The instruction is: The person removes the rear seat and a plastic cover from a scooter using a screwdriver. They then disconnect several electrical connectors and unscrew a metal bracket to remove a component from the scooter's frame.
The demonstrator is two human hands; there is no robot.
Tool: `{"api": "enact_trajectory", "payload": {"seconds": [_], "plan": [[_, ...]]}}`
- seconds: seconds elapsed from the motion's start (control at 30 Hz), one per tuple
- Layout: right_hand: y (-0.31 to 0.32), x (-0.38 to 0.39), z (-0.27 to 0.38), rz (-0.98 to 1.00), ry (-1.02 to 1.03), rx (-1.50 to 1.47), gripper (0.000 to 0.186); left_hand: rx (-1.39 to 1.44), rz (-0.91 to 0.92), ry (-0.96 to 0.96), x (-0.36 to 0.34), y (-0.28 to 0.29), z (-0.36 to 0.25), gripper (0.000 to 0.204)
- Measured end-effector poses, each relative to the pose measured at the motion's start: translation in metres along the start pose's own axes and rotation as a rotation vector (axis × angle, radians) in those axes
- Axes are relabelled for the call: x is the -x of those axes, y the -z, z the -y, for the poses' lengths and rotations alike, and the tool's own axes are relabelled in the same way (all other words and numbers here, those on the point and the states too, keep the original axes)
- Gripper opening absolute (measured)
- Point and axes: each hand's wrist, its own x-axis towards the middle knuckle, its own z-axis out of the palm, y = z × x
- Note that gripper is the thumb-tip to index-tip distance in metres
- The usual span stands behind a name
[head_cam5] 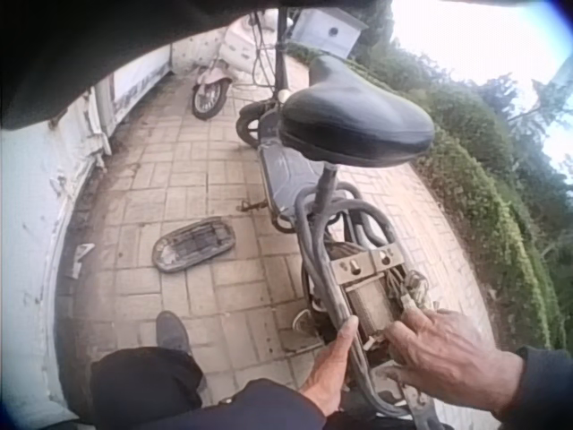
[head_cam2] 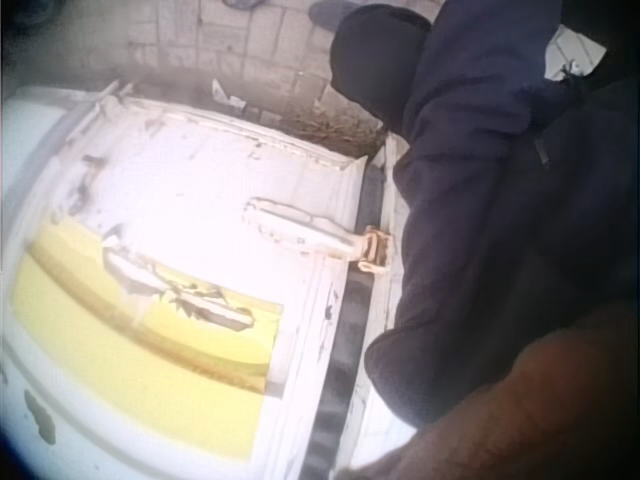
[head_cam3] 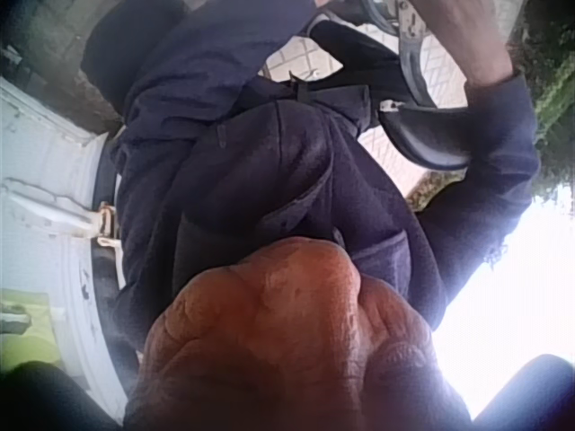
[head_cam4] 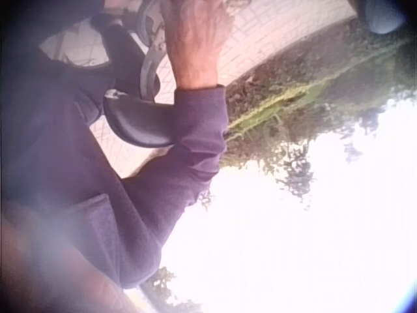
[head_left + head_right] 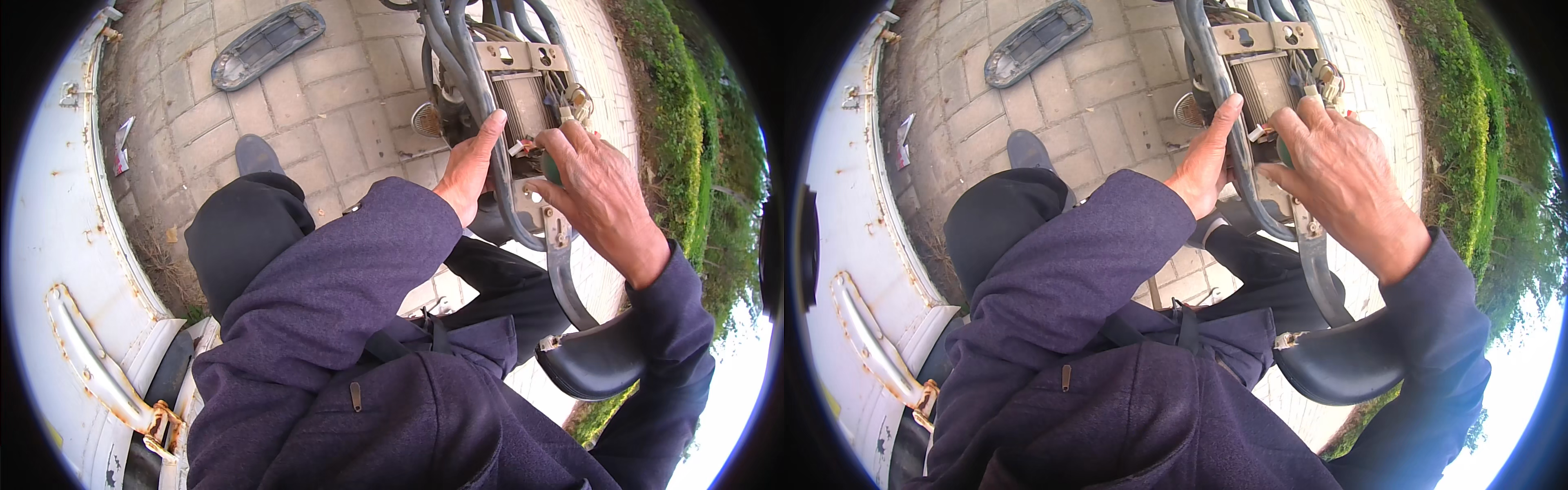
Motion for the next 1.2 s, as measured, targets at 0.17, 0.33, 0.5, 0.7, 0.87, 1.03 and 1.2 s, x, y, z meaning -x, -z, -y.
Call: {"api": "enact_trajectory", "payload": {"seconds": [0.17, 0.33, 0.5, 0.7, 0.87, 1.03, 1.2], "plan": [[-0.006, -0.002, 0.001, 0.070, -0.115, -0.006, 0.037, -0.021, -0.023, -0.024, -0.002, -0.002, 0.001, 0.080], [-0.004, -0.001, -0.006, -0.092, 0.098, -0.013, 0.041, 0.032, -0.044, -0.004, -0.004, 0.000, 0.003, 0.077], [-0.004, 0.002, -0.004, 0.108, -0.191, -0.069, 0.044, -0.034, -0.074, 0.008, -0.003, 0.003, 0.002, 0.076], [0.005, 0.002, -0.004, -0.024, 0.048, 0.024, 0.039, -0.019, -0.081, -0.016, -0.001, 0.001, 0.001, 0.077], [0.000, 0.005, 0.003, 0.040, -0.039, 0.017, 0.037, -0.052, -0.095, -0.001, 0.001, 0.002, 0.000, 0.075], [-0.005, 0.002, 0.003, 0.114, -0.172, 0.087, 0.033, -0.058, -0.090, 0.018, 0.000, 0.001, -0.002, 0.073], [0.005, -0.003, -0.002, 0.055, 0.058, -0.037, 0.034, -0.028, -0.114, -0.008, 0.003, -0.002, -0.001, 0.070]]}}
